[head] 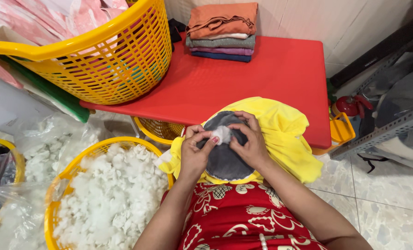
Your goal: The person repeatedly takes small pieces of white cotton from a yellow basket and presses them into a dark circular cushion form held in their lap. The person continues adding and compressing cotton throughout the clip.
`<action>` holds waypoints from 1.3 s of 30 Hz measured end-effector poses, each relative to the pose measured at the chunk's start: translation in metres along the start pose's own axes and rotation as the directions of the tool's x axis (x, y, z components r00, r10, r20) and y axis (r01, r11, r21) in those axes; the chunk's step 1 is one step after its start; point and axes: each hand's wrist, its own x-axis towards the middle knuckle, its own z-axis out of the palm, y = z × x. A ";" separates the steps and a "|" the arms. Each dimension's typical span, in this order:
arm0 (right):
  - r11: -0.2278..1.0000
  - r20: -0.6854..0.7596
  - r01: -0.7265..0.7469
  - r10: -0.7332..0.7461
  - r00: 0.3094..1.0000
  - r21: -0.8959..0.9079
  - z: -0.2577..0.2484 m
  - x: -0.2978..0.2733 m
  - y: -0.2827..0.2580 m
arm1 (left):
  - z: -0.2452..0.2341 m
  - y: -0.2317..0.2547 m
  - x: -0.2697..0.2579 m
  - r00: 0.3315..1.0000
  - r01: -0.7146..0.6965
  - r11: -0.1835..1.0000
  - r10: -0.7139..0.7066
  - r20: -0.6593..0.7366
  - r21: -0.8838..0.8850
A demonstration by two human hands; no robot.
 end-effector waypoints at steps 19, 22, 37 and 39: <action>0.960 0.154 -0.055 0.101 0.983 -0.275 0.016 0.006 0.005 | -0.017 -0.025 -0.005 0.986 0.151 0.973 -0.161 -0.048 -0.173; 0.968 0.145 -0.063 0.101 0.984 -0.244 0.015 0.007 0.006 | -0.021 -0.026 -0.006 0.975 0.199 0.943 -0.218 -0.043 -0.266; 0.966 0.128 -0.054 0.089 0.988 -0.253 0.018 0.005 0.007 | -0.039 -0.030 -0.001 0.979 0.135 0.906 -0.184 -0.088 -0.401; 0.966 0.133 -0.053 0.089 0.987 -0.253 0.018 0.006 0.007 | -0.043 -0.028 0.000 0.980 0.127 0.929 -0.171 -0.099 -0.347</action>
